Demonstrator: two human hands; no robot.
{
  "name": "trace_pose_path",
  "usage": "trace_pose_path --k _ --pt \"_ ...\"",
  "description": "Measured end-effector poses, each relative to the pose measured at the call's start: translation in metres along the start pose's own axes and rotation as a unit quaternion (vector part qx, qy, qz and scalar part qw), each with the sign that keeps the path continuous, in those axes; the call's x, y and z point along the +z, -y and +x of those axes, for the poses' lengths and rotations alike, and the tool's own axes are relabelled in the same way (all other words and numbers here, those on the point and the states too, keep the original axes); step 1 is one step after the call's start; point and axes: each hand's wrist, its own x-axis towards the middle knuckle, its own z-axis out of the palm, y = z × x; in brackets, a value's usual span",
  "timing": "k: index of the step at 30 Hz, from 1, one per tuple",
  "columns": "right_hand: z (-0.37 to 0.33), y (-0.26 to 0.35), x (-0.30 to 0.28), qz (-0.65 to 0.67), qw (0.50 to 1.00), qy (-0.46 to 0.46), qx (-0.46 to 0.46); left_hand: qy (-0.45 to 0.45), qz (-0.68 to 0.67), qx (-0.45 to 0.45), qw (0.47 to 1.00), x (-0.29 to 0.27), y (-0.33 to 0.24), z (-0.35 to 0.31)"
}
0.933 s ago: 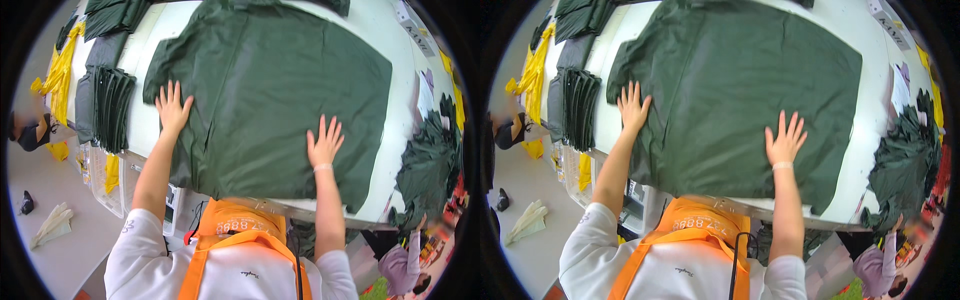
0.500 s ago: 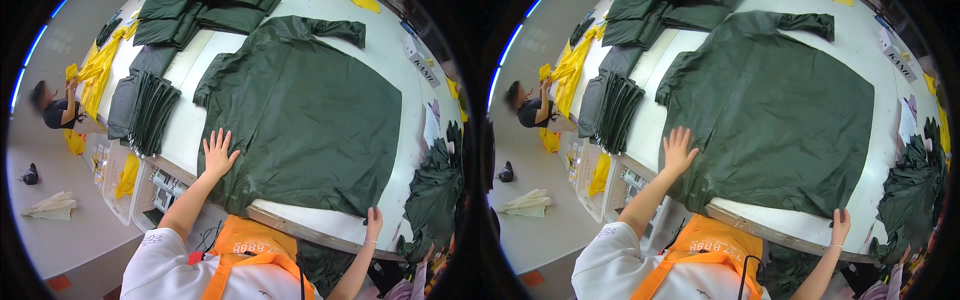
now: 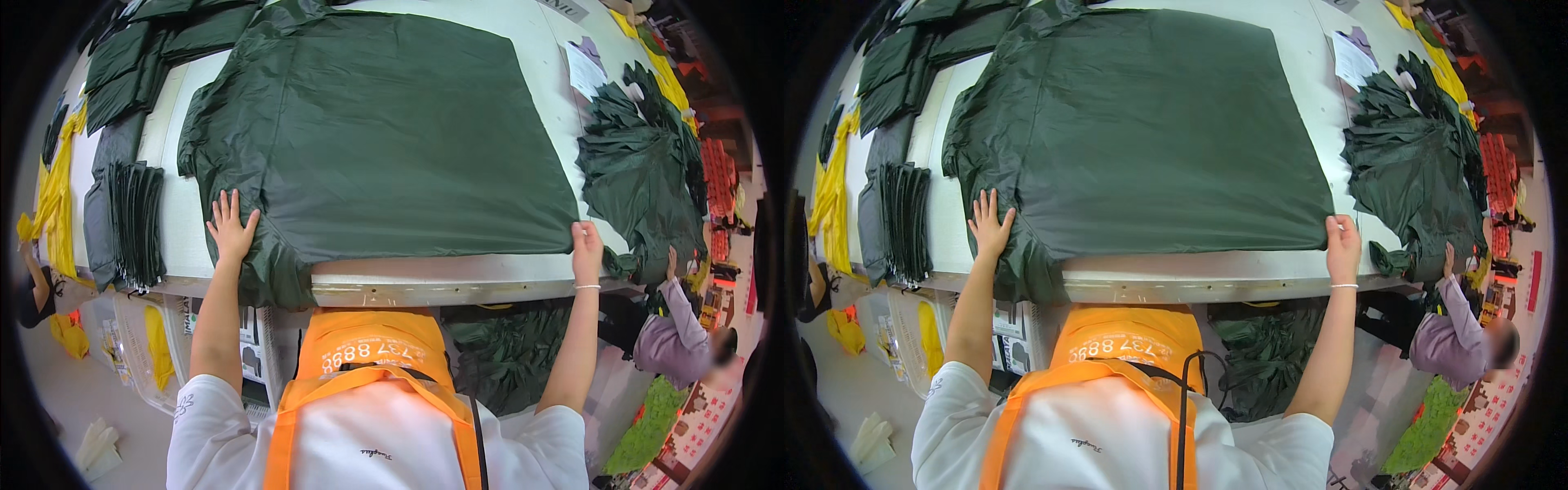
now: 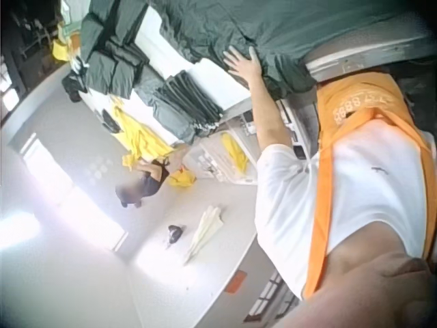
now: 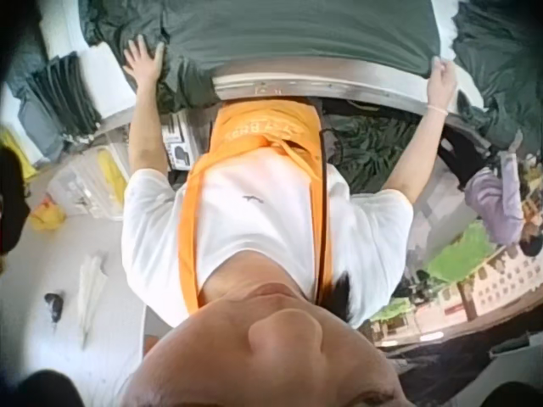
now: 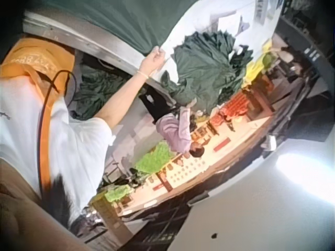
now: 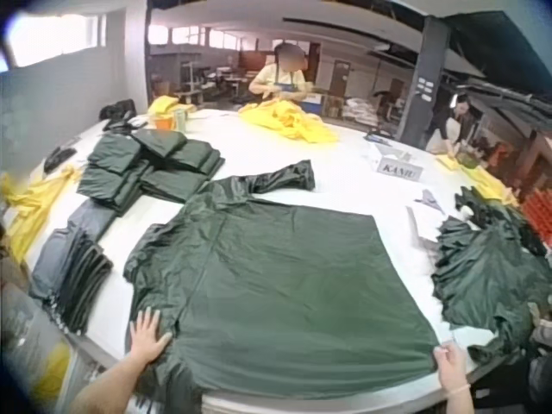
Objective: The person folds a dark green jacket on a white table. They smooth the fabric, fold the sleeves inward, fold the body in half, and then fold it again into a compact rectangle. The folded jacket is placed on a stack of similar jackets.
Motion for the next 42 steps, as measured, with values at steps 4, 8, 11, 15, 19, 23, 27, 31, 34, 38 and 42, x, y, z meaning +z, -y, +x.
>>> trace_pose_path --k 4,8,11,15,19,23,27,31,34,38,42 --pt "-0.032 -0.079 0.037 -0.329 0.944 -0.005 -0.010 0.013 0.001 0.003 1.000 -0.002 -0.013 0.004" --pt "-0.052 -0.097 0.073 -0.350 0.935 -0.035 0.051 0.026 -0.039 0.023 0.999 -0.019 0.006 0.000" --pt "-0.054 -0.078 0.070 -0.293 0.951 -0.101 0.020 -0.198 -0.079 0.034 0.976 -0.041 0.026 -0.040" --pt "-0.052 -0.078 0.062 -0.325 0.943 -0.039 0.051 -0.264 -0.044 -0.181 0.946 0.000 0.075 -0.140" --pt "-0.075 -0.069 0.066 -0.382 0.910 0.034 -0.156 -0.068 -0.433 -0.417 0.796 0.039 0.097 -0.203" --pt "-0.118 -0.043 0.066 -0.352 0.871 0.268 -0.214 -0.008 -0.569 -0.392 0.723 0.025 0.070 -0.190" --pt "-0.141 -0.085 0.051 -0.401 0.858 0.228 -0.228 0.127 -0.419 -0.421 0.795 -0.006 0.075 -0.194" --pt "-0.137 -0.091 0.010 -0.364 0.859 0.244 -0.263 0.081 -0.490 -0.463 0.734 -0.023 0.124 -0.252" --pt "-0.110 -0.089 -0.032 -0.191 0.948 0.252 -0.045 0.088 -0.658 -0.406 0.628 -0.096 0.108 -0.239" --pt "0.013 -0.067 -0.062 -0.050 0.986 0.149 0.057 0.025 -0.670 -0.294 0.682 -0.186 0.067 -0.116" --pt "0.146 -0.051 -0.030 0.004 0.994 0.037 0.104 0.228 -0.792 0.097 0.559 -0.235 0.049 0.060"
